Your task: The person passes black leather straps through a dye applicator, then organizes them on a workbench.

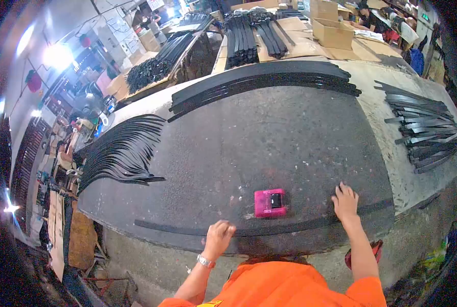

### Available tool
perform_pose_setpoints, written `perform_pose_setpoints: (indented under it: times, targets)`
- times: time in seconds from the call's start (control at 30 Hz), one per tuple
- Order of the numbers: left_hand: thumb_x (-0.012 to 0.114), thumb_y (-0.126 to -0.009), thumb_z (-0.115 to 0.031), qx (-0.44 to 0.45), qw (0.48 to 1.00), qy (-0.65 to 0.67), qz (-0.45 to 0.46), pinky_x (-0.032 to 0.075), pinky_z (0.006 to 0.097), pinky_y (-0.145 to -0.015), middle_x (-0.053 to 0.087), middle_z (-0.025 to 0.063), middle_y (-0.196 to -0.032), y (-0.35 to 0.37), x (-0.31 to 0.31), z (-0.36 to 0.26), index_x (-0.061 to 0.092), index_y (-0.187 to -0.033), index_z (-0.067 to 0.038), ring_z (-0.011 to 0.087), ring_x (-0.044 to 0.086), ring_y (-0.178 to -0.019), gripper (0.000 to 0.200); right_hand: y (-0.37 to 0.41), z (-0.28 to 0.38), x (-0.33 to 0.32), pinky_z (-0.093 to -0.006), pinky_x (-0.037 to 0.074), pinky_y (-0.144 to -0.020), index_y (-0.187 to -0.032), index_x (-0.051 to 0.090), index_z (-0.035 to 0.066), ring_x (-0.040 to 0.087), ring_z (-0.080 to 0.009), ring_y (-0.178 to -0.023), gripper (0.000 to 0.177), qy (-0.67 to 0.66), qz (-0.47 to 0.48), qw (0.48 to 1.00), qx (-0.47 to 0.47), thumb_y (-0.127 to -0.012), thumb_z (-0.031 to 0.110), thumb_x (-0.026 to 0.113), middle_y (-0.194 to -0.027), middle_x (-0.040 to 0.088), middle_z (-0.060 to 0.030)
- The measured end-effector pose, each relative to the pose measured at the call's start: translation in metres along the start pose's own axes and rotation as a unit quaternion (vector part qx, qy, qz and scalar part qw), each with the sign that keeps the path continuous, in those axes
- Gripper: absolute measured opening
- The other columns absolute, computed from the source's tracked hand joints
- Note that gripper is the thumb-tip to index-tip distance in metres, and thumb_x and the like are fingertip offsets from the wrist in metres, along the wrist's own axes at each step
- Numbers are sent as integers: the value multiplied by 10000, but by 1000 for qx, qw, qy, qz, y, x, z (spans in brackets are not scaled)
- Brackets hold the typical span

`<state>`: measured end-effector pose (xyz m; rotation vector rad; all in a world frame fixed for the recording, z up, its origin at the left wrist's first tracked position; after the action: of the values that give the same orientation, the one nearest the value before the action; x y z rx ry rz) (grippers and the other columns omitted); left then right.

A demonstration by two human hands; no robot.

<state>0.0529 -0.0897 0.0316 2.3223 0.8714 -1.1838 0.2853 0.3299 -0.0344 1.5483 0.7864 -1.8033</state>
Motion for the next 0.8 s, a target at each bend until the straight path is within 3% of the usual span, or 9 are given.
perform_pose_setpoints:
  times: [0.07, 0.17, 0.2, 0.33, 0.43, 0.57, 0.6, 0.63, 0.8]
  targets:
    - [690, -868, -330, 3, 997, -11, -76, 402, 460, -958, 624, 81, -1233, 28, 25, 6, 619, -1201, -113, 264, 559, -1180, 404, 41, -13, -22, -528, 316, -1044, -1363, 511, 79, 443, -313, -1284, 551, 12, 12, 999, -45, -871, 285, 649, -1429, 483, -117]
    - [708, -842, -300, -2, 991, -97, -92, 325, 499, -1023, 556, 54, -1343, 45, 48, 7, 582, -1291, -135, 248, 489, -1270, 495, 99, -30, -54, -524, 323, -1019, -1363, 511, 83, 457, -318, -1250, 601, 43, -22, 996, -76, -818, 255, 699, -1406, 493, -121]
    - [704, -834, -237, 0, 992, -88, -95, 310, 498, -1011, 567, 52, -1305, 44, 50, 6, 565, -1320, -147, 237, 497, -1243, 513, 112, -33, -59, -524, 326, -1011, -1364, 509, 87, 458, -320, -1246, 616, 55, -36, 994, -83, -805, 246, 712, -1404, 491, -122]
    - [687, -830, -163, -20, 986, -128, -108, 320, 455, -946, 592, 45, -1175, 31, 47, 7, 623, -1236, -152, 227, 533, -1119, 411, 130, -52, -55, -505, 346, -984, -1428, 454, 127, 448, -335, -1243, 672, 42, 73, 994, 64, -812, 186, 715, -1421, 452, -113]
    - [682, -832, -186, 3, 987, -144, -76, 325, 455, -944, 599, 28, -1129, 27, 33, 9, 665, -1093, -159, 219, 534, -1105, 263, 121, -48, -46, -491, 357, -974, -1451, 431, 127, 456, -330, -1228, 692, 96, -49, 993, 37, -818, 162, 709, -1407, 458, -108]
    - [676, -834, -223, 59, 983, -156, -70, 328, 457, -937, 605, 7, -1084, 27, 23, 22, 659, -968, -174, 206, 549, -1076, 144, 108, -41, -41, -479, 367, -968, -1286, 543, 103, 460, -325, -1225, 512, 62, -51, 995, 53, -800, 119, 704, -1405, 462, -98]
    - [678, -831, -230, 63, 982, -162, -72, 328, 457, -936, 608, 2, -1085, 31, 20, 32, 657, -959, -177, 204, 554, -1072, 141, 106, -42, -44, -467, 376, -928, -1132, 586, 99, 489, -318, -1167, 381, 71, -72, 994, 49, -769, 81, 701, -1324, 514, -90]
    - [681, -828, -238, 68, 981, -167, -73, 328, 457, -936, 611, -3, -1085, 37, 15, 43, 654, -950, -179, 201, 558, -1068, 138, 109, -50, -40, -461, 377, -909, -1105, 589, 100, 498, -311, -1141, 360, 81, -73, 993, 45, -762, 73, 694, -1284, 530, -86]
    - [721, -792, -250, -30, 958, -262, -115, 310, 470, -956, 638, 2, -1053, 73, -33, 124, 653, -969, -180, 216, 574, -1037, 201, 115, -101, -37, -427, 381, -828, -999, 596, 109, 534, -283, -1004, 264, 159, -154, 975, 10, -742, 85, 650, -1095, 585, -70]
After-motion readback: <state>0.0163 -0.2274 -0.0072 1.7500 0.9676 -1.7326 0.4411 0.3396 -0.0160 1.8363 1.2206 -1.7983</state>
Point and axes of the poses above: each hand's wrist, its own y-axis away from the middle knuckle, its own x-axis out of the palm, z = x × y, the point moved 1 cm from there along -y, towards the middle knuckle
